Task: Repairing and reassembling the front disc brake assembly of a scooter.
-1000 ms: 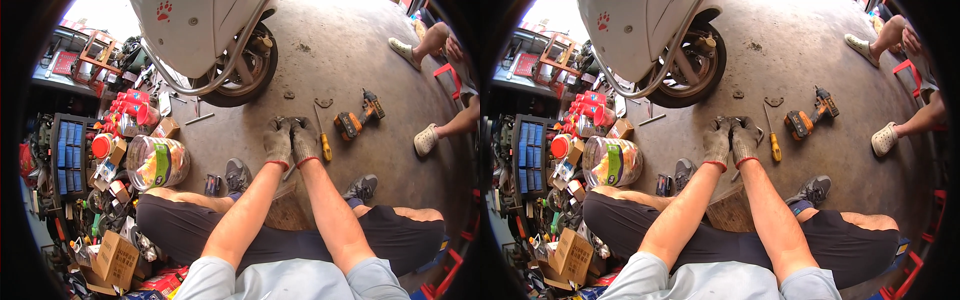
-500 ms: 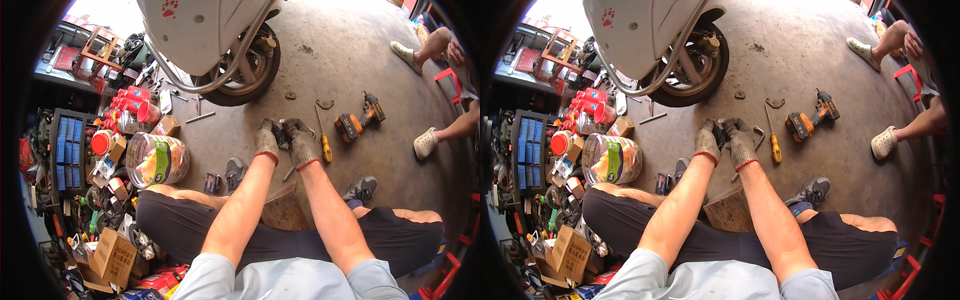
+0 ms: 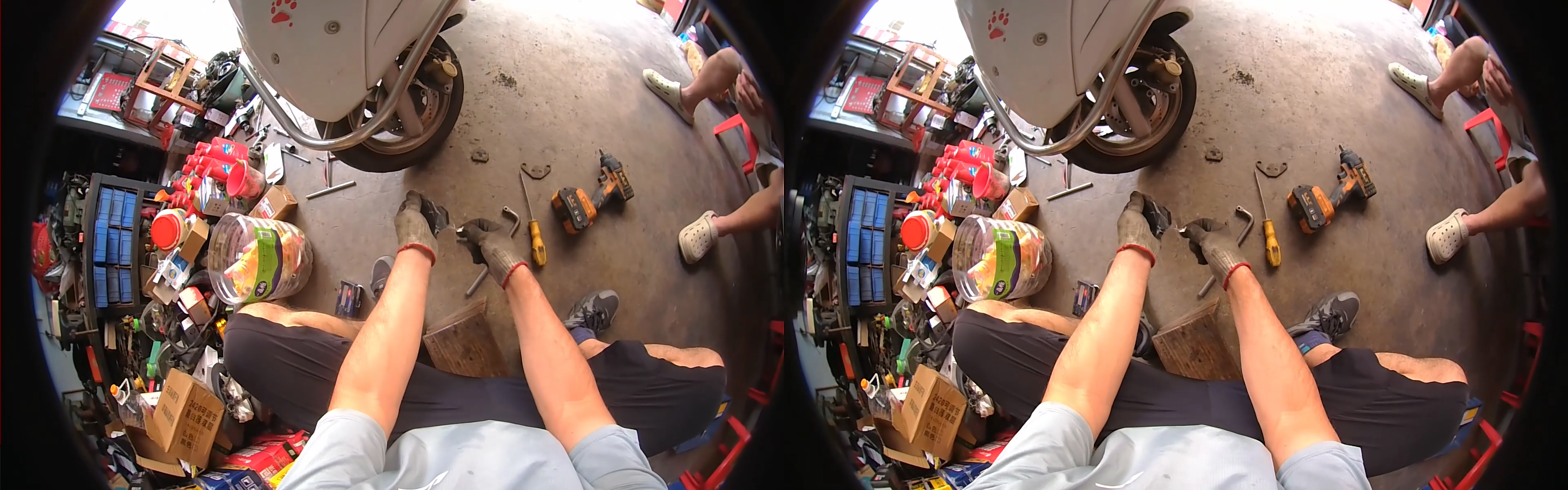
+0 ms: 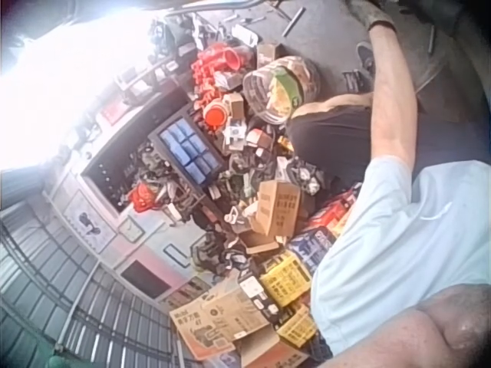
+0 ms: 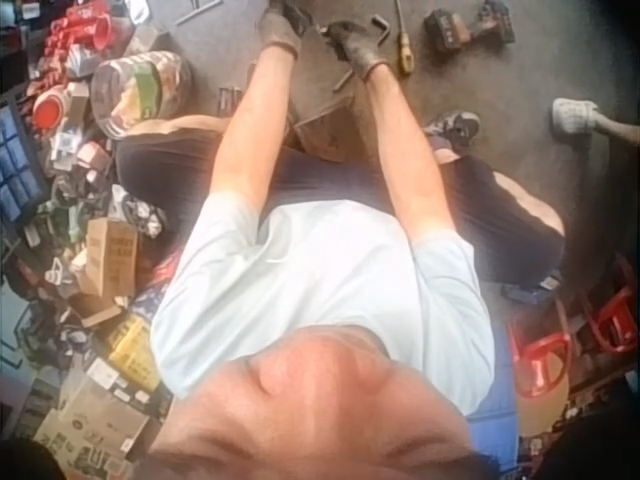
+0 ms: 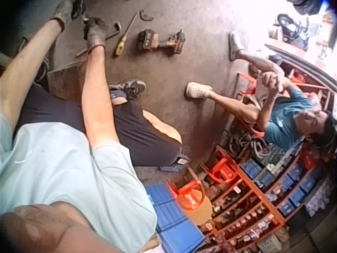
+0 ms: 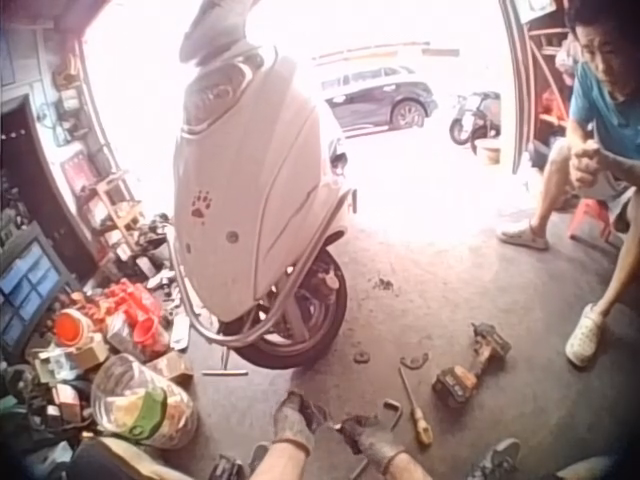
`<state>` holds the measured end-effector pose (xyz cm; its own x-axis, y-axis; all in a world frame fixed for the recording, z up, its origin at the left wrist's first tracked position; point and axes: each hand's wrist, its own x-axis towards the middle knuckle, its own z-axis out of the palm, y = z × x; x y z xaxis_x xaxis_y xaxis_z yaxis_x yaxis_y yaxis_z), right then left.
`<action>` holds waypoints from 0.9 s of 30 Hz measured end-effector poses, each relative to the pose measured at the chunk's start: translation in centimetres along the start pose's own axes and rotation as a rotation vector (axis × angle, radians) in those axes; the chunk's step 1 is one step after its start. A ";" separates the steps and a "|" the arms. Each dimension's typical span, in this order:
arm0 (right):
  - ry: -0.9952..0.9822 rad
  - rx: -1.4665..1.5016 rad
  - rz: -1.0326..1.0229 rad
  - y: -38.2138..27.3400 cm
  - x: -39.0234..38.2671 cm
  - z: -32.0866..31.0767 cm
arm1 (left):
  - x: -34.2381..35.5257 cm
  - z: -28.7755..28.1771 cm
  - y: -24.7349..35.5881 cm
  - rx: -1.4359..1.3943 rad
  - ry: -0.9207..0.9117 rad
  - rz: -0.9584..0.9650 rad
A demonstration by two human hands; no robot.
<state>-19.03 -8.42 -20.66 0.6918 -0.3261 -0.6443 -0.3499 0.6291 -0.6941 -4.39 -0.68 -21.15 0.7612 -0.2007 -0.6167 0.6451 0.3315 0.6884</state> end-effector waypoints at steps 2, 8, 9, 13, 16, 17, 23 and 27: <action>0.253 -0.488 -0.367 0.6 0.5 0.2 | 0.1 -0.1 -0.3 0.041 0.016 0.020; 0.209 -0.202 -0.406 -1.7 -0.4 1.5 | -1.1 0.2 -0.5 0.207 -0.082 0.030; 0.213 -0.200 -0.407 -1.4 -0.1 1.3 | -1.4 0.3 -0.6 0.195 -0.105 0.000; 0.118 0.010 -0.238 -0.7 0.3 1.1 | -1.6 0.6 -0.7 0.179 -0.145 -0.053; 0.151 0.140 -0.231 -0.7 0.1 0.9 | -1.6 0.8 -0.9 0.093 -0.138 -0.113; 0.178 0.163 -0.236 -0.7 0.0 0.7 | -1.7 0.7 -0.9 0.096 -0.141 -0.117; 0.070 -0.274 -0.405 -0.9 -0.5 0.5 | -1.2 0.4 -1.0 0.340 -0.063 -0.104; 0.039 -0.569 -0.510 -1.2 -0.7 0.2 | -0.4 -0.3 -1.4 0.376 -0.084 -0.133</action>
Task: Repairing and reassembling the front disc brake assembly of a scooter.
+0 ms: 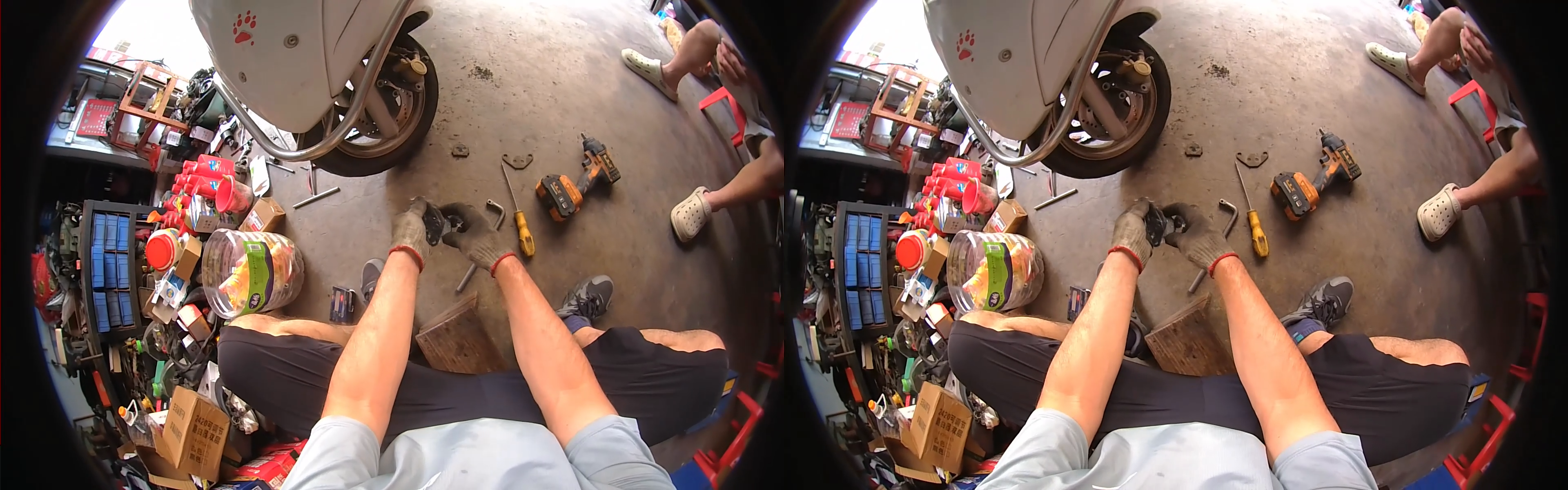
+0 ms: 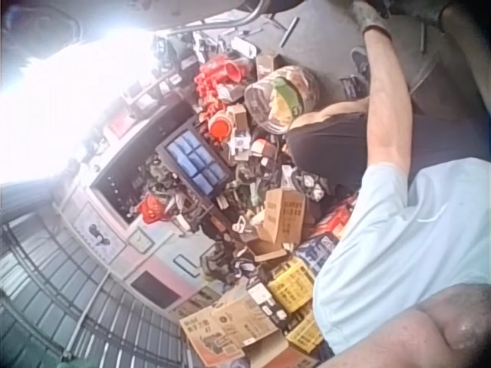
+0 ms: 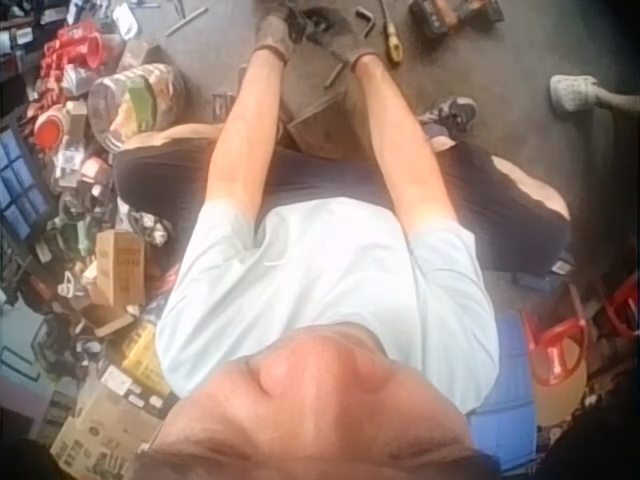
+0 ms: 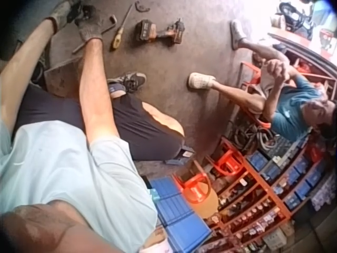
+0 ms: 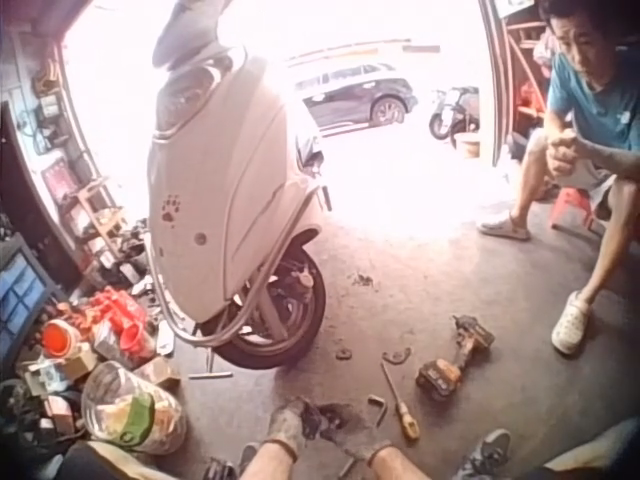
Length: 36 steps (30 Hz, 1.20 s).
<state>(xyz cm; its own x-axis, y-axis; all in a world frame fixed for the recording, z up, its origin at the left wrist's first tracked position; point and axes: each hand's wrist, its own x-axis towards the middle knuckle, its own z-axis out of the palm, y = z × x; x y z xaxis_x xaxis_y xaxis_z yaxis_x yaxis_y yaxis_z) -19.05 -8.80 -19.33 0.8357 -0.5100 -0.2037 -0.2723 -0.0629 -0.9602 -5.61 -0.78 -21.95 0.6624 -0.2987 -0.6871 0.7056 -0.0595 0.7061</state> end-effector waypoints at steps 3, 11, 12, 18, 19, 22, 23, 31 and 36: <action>0.048 0.057 0.137 -0.3 -0.2 -0.6 | 0.0 0.2 -0.3 -0.036 -0.058 -0.036; -0.007 0.046 0.016 -0.5 -0.1 -0.6 | 1.4 -0.5 -0.3 -0.103 -0.045 -0.106; -0.056 -0.010 0.021 -0.7 -0.2 -0.9 | 1.0 -0.3 -0.2 -0.088 -0.066 -0.104; -0.062 -0.050 0.154 -2.4 -0.7 -1.5 | 0.1 0.2 0.3 -0.108 -0.113 -0.097; -0.061 -0.051 0.152 -1.8 -0.6 -1.2 | 0.1 0.2 0.3 -0.139 -0.118 -0.111; -0.012 0.189 0.042 -0.3 -0.3 -0.6 | -0.8 0.8 0.9 -0.047 -0.077 -0.162; -0.007 0.141 -0.007 -0.1 -0.3 -0.8 | -1.0 1.1 1.0 -0.046 -0.081 -0.165; -0.068 -0.085 0.057 -2.7 -0.9 -2.1 | -0.9 0.5 1.4 -0.153 -0.176 -0.150; 0.036 0.050 0.167 -1.4 -0.8 -1.4 | -1.1 0.5 1.1 -0.153 -0.167 -0.132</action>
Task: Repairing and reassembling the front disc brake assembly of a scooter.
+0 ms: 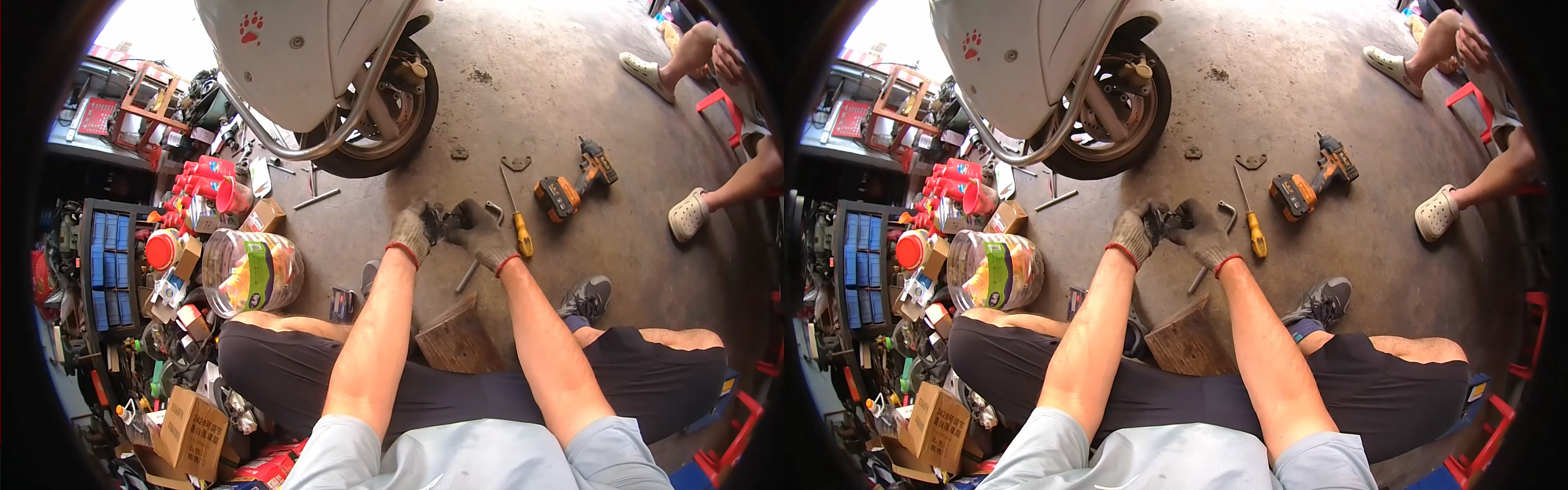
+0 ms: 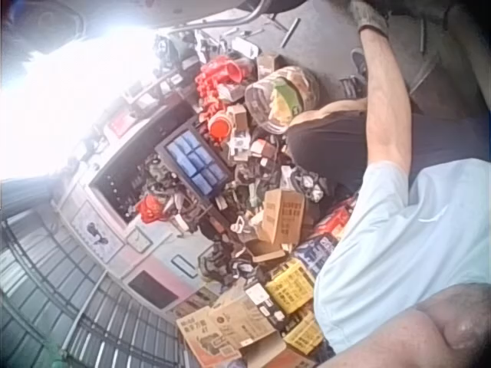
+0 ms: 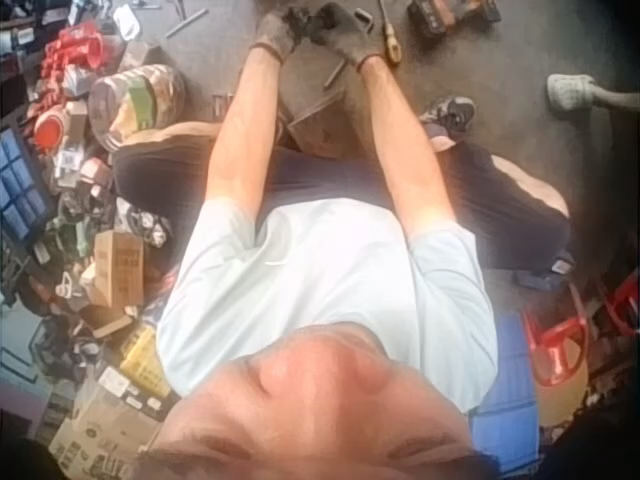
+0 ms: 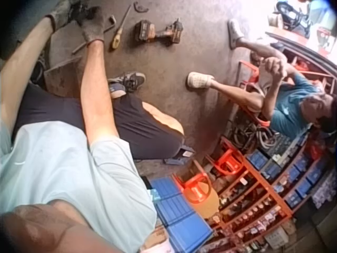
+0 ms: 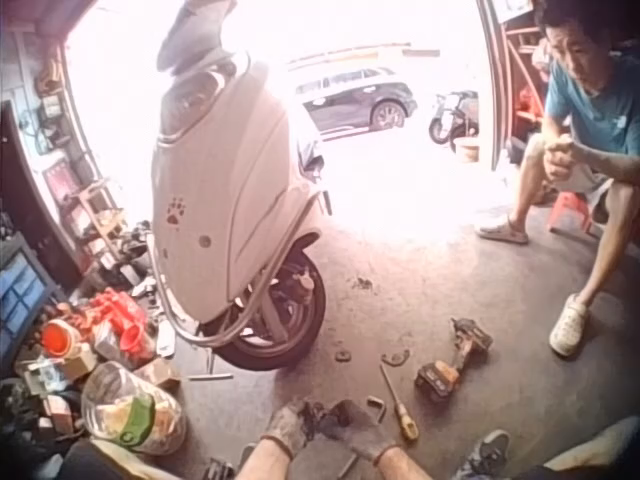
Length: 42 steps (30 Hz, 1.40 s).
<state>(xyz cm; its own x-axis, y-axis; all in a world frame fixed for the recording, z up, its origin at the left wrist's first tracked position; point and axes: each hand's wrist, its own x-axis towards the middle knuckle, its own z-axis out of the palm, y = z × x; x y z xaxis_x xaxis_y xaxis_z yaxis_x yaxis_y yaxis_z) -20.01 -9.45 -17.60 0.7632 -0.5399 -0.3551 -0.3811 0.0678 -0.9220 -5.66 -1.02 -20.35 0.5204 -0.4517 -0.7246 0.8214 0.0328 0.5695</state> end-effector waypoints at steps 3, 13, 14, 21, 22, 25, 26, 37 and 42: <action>0.053 0.216 0.071 1.0 0.4 0.1 | -0.5 -0.1 0.0 0.072 0.030 0.027; 0.127 1.054 0.109 2.7 1.8 -1.6 | -1.1 -0.1 0.3 0.424 0.077 0.226; 0.125 1.054 0.108 2.6 1.7 -1.6 | -1.3 0.0 0.1 0.423 0.077 0.227; 0.046 0.676 0.164 1.8 0.7 -0.8 | -1.7 0.3 0.0 0.436 0.053 0.284; 0.027 0.656 0.120 1.9 0.7 -0.7 | -1.7 0.4 -0.1 0.440 0.063 0.293; -0.007 0.543 0.175 2.2 1.1 -0.8 | -2.0 0.5 -0.1 0.505 0.067 0.367; -0.005 0.543 0.176 2.4 1.1 -0.9 | -2.0 0.7 -0.1 0.505 0.064 0.365; -0.043 0.403 0.313 2.1 0.7 0.1 | -1.6 0.9 -0.8 0.359 -0.026 0.277; 0.127 0.772 0.299 6.5 2.1 0.3 | 0.2 -1.0 0.3 0.623 0.171 0.423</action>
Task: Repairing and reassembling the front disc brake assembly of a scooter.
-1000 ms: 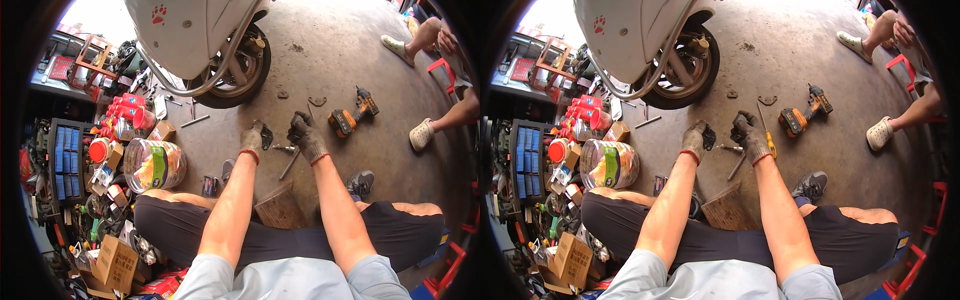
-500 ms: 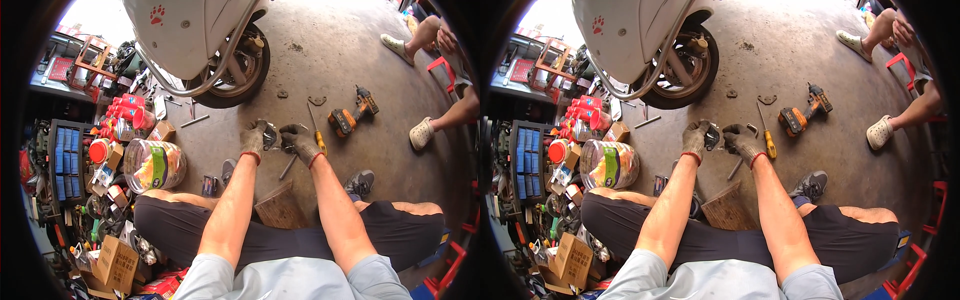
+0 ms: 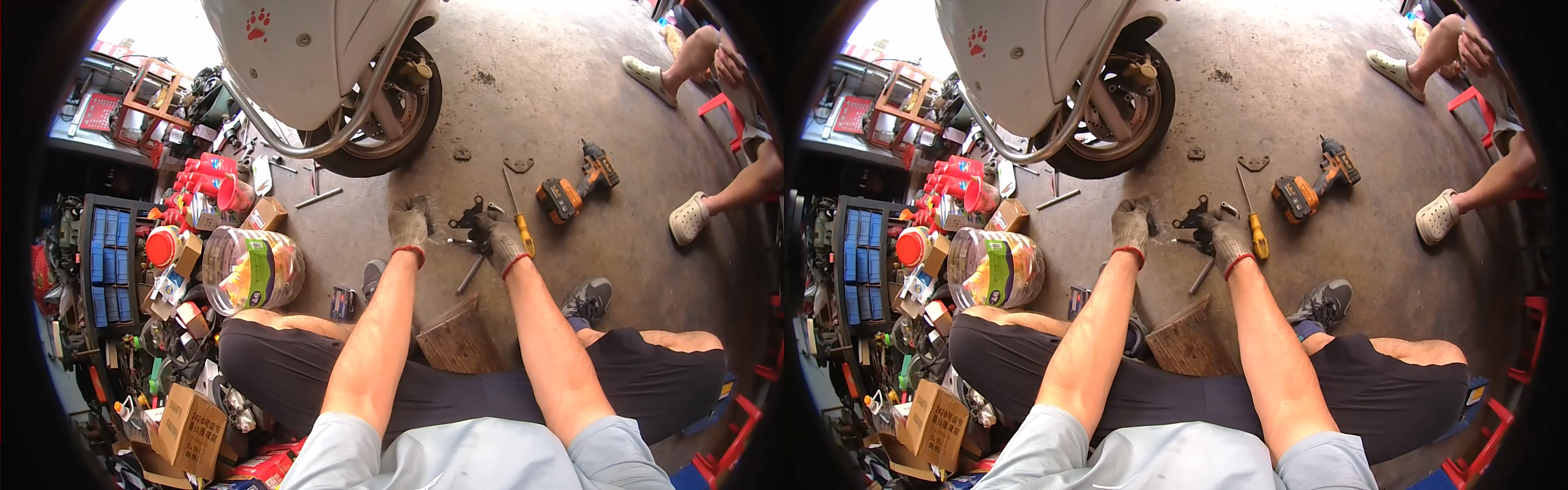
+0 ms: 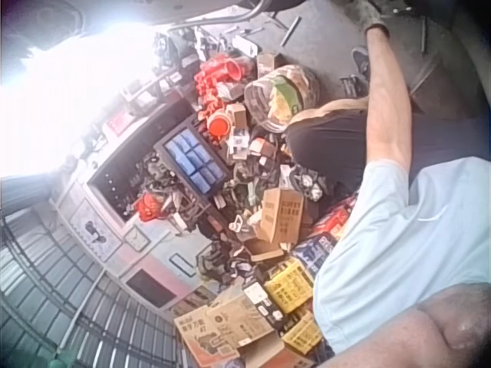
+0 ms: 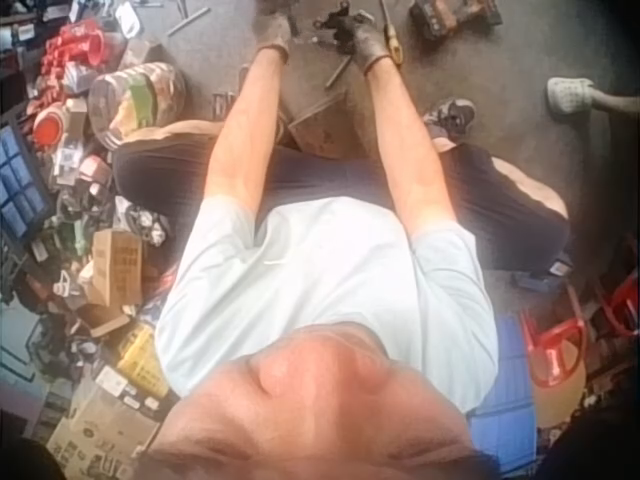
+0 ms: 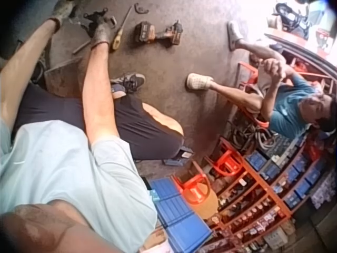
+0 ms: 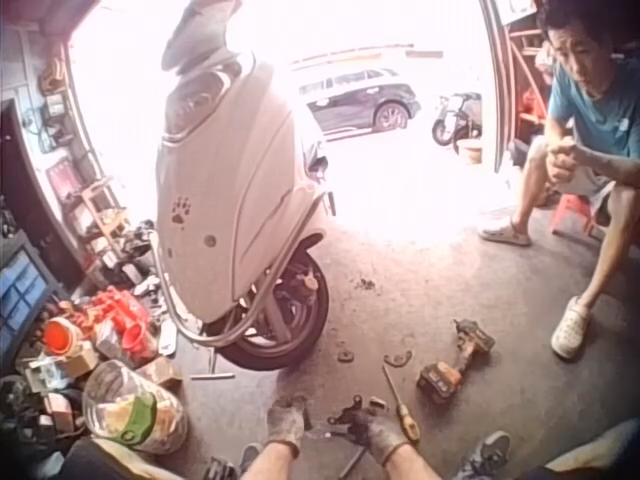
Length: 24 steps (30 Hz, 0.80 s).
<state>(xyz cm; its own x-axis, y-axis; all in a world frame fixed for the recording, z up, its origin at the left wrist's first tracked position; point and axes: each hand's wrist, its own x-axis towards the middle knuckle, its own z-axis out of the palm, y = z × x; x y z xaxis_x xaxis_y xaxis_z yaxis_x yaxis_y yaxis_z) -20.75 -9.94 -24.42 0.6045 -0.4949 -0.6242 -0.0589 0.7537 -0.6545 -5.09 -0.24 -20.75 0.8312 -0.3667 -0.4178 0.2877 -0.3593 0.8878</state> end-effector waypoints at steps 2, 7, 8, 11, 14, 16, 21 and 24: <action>0.043 0.083 -0.036 0.0 0.2 -0.1 | 1.5 -1.7 -1.0 0.190 0.090 0.060; 0.070 0.136 -0.031 -1.7 -0.7 0.3 | 3.7 -9.0 -2.2 0.808 0.268 0.283; 0.072 0.139 -0.035 -2.0 -0.8 0.3 | 4.0 -10.3 -2.6 0.835 0.298 0.262; 0.064 0.190 -0.010 -2.6 -1.1 0.3 | 4.0 -13.0 -3.3 0.981 0.327 0.114; 0.057 0.223 -0.018 -2.9 -1.3 -0.7 | 2.4 -12.6 -2.9 1.186 0.415 0.050; -0.023 0.273 0.033 -3.2 -1.7 0.2 | 2.3 -13.5 -3.8 1.245 0.483 0.048; -0.075 0.265 0.086 -3.6 -2.2 0.3 | 1.5 -7.8 -2.3 1.031 0.205 0.152; -0.177 0.102 0.089 -3.2 -2.0 3.1 | 4.9 -6.8 -4.0 0.456 -0.050 0.354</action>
<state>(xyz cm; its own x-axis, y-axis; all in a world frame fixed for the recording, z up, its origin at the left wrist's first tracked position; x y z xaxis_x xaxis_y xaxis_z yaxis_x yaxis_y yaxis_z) -19.33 -10.06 -19.74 0.7312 -0.3477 -0.5870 -0.0430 0.8352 -0.5483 1.06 5.29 -25.03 0.8128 -0.5680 -0.1294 -0.2468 -0.5368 0.8068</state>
